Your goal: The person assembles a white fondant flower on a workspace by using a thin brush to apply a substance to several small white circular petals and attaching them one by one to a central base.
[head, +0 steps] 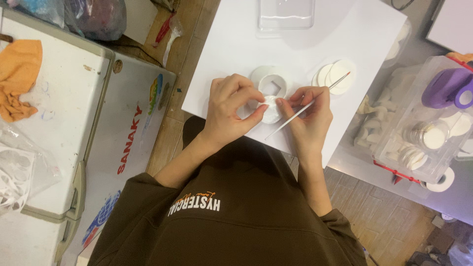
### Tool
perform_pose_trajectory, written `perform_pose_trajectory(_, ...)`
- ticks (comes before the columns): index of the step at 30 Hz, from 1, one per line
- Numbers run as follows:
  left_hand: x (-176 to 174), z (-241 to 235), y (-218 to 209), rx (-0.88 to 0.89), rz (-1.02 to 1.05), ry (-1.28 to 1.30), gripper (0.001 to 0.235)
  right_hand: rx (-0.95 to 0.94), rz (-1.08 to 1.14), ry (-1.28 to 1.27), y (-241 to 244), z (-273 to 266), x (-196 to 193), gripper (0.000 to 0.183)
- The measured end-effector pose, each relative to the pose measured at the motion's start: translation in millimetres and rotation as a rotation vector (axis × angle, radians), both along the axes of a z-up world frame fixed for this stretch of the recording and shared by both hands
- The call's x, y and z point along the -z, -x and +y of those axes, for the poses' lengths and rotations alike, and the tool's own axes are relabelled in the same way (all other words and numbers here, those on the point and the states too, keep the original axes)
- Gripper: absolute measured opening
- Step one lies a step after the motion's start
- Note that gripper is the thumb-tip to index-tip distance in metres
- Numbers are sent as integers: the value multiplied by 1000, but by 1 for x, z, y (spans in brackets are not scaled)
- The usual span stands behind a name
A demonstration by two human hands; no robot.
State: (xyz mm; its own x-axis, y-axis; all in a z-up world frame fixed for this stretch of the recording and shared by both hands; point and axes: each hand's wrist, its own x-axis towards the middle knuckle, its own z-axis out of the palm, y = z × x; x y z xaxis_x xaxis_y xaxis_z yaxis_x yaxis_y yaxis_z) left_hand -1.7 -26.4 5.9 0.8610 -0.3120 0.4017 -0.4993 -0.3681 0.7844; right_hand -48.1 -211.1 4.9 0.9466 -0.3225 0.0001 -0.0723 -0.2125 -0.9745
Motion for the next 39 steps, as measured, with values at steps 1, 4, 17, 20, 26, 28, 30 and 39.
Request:
perform_pose_trajectory(1, -1, -1, -1, 7, -23, -19, 15, -5, -7, 11, -1, 1, 0, 44)
perform_pose_trajectory(4, -1, -5, -4, 6, -63, -75, 15, -23, -34, 55, 0, 1, -1, 43)
perform_pose_trajectory(17, 6, -7, -15, 97, -15, -114, 16, -382, -166, 599, -11, -22, -18, 27)
perform_pose_trajectory(20, 4, -3, -15, 119, -35, -108, 21, -446, -191, 675, -15, -27, -18, 23)
perform_pose_trajectory(26, 6, -7, -11, 41, -187, -174, 20, -501, -233, 680, -22, -32, -14, 26)
perform_pose_trajectory(28, 8, -7, -12, 41, -207, -182, 21, -523, -200, 639, -25, -35, -17, 25)
perform_pose_trajectory(30, 9, -7, -13, 47, -221, -182, 21, -562, -143, 581, -31, -39, -22, 21)
perform_pose_trajectory(39, 11, -2, -19, 95, -240, -156, 19, -519, -229, 196, -87, -82, -35, 34)
